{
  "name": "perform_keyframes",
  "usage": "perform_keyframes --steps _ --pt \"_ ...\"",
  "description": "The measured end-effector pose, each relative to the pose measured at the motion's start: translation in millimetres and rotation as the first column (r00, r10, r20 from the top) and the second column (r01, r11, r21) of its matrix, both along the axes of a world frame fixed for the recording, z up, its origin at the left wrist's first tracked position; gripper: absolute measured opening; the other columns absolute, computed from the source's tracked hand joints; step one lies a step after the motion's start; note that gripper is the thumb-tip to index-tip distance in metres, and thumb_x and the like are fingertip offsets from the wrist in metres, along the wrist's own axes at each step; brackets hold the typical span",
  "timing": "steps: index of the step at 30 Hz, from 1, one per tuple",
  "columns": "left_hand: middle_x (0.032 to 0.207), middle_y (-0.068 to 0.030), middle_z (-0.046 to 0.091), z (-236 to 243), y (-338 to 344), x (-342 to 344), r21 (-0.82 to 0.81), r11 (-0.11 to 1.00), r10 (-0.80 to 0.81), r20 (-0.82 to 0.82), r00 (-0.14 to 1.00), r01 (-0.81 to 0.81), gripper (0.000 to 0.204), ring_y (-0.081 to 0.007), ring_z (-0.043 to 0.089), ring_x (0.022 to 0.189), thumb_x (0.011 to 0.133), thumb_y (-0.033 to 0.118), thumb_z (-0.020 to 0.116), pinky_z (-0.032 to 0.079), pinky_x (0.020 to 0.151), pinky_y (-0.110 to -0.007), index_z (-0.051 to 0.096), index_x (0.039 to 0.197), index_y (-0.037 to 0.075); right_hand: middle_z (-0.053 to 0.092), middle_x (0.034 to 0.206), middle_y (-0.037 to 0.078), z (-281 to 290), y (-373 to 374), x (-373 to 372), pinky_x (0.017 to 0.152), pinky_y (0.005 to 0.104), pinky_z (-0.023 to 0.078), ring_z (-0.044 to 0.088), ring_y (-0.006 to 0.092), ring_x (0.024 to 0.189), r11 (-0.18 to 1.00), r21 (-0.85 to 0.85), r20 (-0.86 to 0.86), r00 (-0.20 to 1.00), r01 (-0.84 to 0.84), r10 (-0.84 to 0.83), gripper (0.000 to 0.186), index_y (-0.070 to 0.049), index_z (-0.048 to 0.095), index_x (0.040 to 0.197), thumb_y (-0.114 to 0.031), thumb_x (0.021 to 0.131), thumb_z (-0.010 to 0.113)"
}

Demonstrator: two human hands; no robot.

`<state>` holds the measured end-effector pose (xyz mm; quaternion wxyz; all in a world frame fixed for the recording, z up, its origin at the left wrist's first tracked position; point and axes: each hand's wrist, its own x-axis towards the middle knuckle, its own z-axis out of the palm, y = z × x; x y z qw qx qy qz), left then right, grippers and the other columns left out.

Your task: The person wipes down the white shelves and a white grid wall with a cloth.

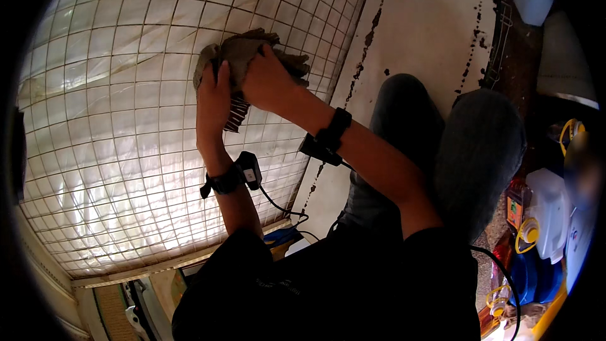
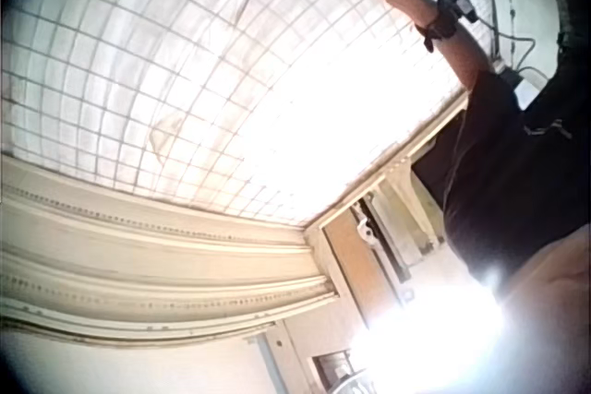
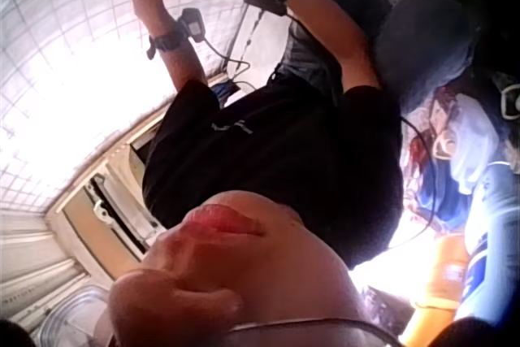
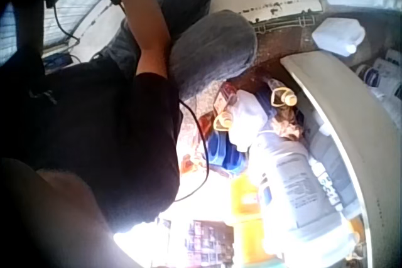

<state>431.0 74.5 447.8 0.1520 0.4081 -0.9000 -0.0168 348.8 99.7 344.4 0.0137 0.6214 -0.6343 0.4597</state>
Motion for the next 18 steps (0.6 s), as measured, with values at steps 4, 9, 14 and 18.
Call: perform_keyframes --steps 4,9,14,18 --pt "0.094 -0.0297 0.057 19.9 6.4 -8.4 0.088 0.993 0.088 -0.066 0.994 -0.082 0.041 -0.0465 0.052 0.090 0.098 0.034 0.037 0.041 0.079 -0.045 0.051 0.108 -0.004 0.063 0.110 0.010 -3.5 -3.5 7.2 0.097 0.0507 0.032 0.056 0.0272 0.106 0.937 -0.324 0.204 0.977 0.126 -0.061 0.037 -0.006 0.062 0.112 -0.020 0.078 0.058" --pt "0.086 -0.0253 0.058 11.5 -2.8 -6.5 0.010 0.996 0.094 -0.076 0.993 -0.093 0.037 -0.0453 0.051 0.080 0.099 0.030 0.037 0.042 0.073 -0.044 0.055 0.095 -0.002 0.062 0.112 0.008 -20.7 -14.8 9.5 0.094 0.0468 0.037 0.057 0.0262 0.104 0.942 -0.298 0.090 0.987 0.154 -0.133 0.044 -0.009 0.057 0.118 -0.033 0.081 0.063" --pt "0.076 -0.0256 0.057 -5.7 -3.4 2.3 -0.073 0.997 0.029 -0.055 0.998 -0.033 0.037 -0.0458 0.053 0.074 0.099 0.026 0.036 0.041 0.066 -0.048 0.054 0.087 -0.004 0.064 0.109 0.010 -13.3 -11.0 13.3 0.098 0.0493 0.033 0.056 0.0252 0.104 0.960 -0.260 0.132 0.988 0.108 -0.075 0.042 -0.005 0.062 0.112 -0.022 0.074 0.061" --pt "0.070 -0.0262 0.056 -20.0 -13.1 4.8 -0.106 0.994 -0.028 0.031 0.999 0.031 0.037 -0.0453 0.054 0.068 0.099 0.025 0.036 0.040 0.061 -0.050 0.054 0.085 -0.004 0.065 0.103 0.010 -15.6 -12.7 5.0 0.097 0.0474 0.033 0.059 0.0252 0.099 0.979 -0.168 0.042 0.993 0.118 -0.112 0.040 -0.005 0.065 0.106 -0.026 0.071 0.064"
